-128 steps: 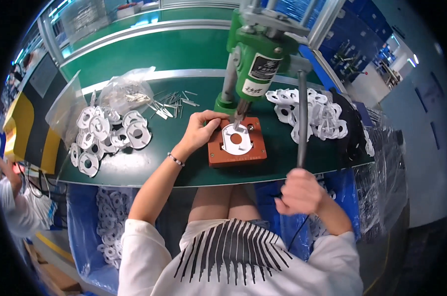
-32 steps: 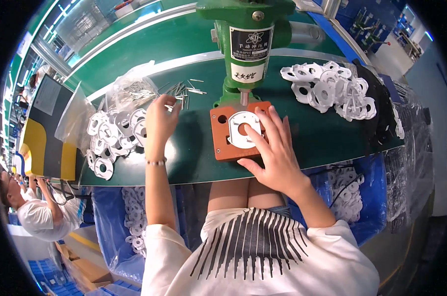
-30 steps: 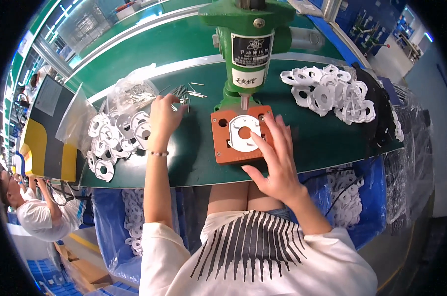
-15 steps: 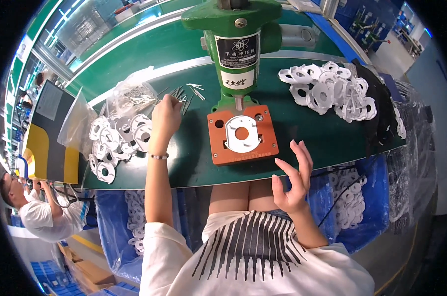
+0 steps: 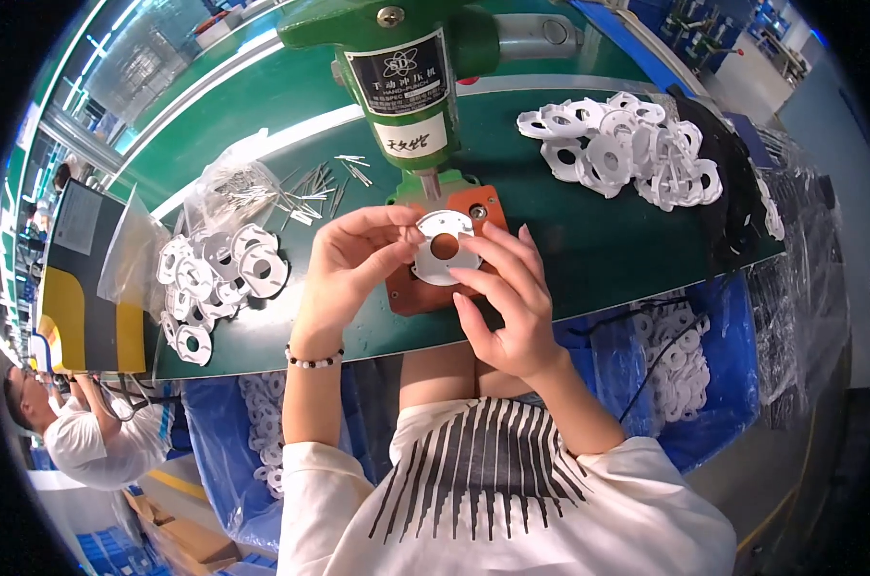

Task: The person assembles plastic components by inserting metal pins into a plastic housing using a manual press, creating a finished assembly.

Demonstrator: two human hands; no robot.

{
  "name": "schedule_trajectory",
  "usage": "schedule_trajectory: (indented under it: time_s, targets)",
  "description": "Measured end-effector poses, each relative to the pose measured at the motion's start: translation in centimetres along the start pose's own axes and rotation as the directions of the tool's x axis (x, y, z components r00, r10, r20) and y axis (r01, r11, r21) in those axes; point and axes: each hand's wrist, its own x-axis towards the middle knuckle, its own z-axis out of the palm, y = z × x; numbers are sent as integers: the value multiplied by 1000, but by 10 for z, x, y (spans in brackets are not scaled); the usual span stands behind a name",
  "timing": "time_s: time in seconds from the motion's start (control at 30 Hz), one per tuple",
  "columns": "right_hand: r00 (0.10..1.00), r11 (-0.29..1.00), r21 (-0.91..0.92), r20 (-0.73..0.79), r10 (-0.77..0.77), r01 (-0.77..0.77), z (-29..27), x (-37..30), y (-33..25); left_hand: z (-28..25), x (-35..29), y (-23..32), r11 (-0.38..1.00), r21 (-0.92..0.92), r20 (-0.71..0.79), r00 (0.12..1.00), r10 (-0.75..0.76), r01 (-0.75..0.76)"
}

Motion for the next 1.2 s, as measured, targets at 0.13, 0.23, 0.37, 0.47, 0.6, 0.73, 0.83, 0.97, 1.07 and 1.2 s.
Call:
schedule_trajectory:
  time_s: [0.13, 0.23, 0.37, 0.47, 0.6, 0.73, 0.83, 0.97, 1.07, 1.2]
  targets:
    - [1000, 999, 34, 20, 18, -19, 11, -9, 11, 0, 2, -8, 977, 211, -103, 995, 14, 8]
    - [1000, 999, 33, 3, 14, -14, 12, -11, 14, 2, 8, -18, 838, 526, -92, 969, 228, -147]
    - [1000, 1000, 30, 1, 9, -9, 11, -10, 14, 1, 25, -25, 610, 669, 76, 857, 510, -423]
    - [1000, 999, 36, 4, 12, -12, 11, -10, 14, 2, 25, -33, 728, 641, -56, 932, 358, -241]
    - [1000, 999, 44, -7, 11, -11, 12, -10, 14, 4, 28, -38, 823, 558, -202, 944, 262, -109]
    - [1000, 998, 54, -6, 16, -16, 13, -10, 15, 4, 29, -41, 806, 578, -201, 934, 295, -130]
    - [1000, 999, 47, -7, 18, -18, 13, -11, 14, 3, 29, -43, 826, 548, -216, 932, 290, -130]
    - [1000, 999, 47, -4, 24, -23, 13, -11, 15, 3, 30, -44, 807, 574, -215, 927, 307, -135]
    - [1000, 999, 45, 3, 30, -30, 12, -11, 15, 1, 30, -46, 781, 607, -196, 925, 326, -146]
    - [1000, 998, 50, -2, 27, -27, 12, -10, 15, 7, 27, -39, 690, 701, -156, 906, 392, -178]
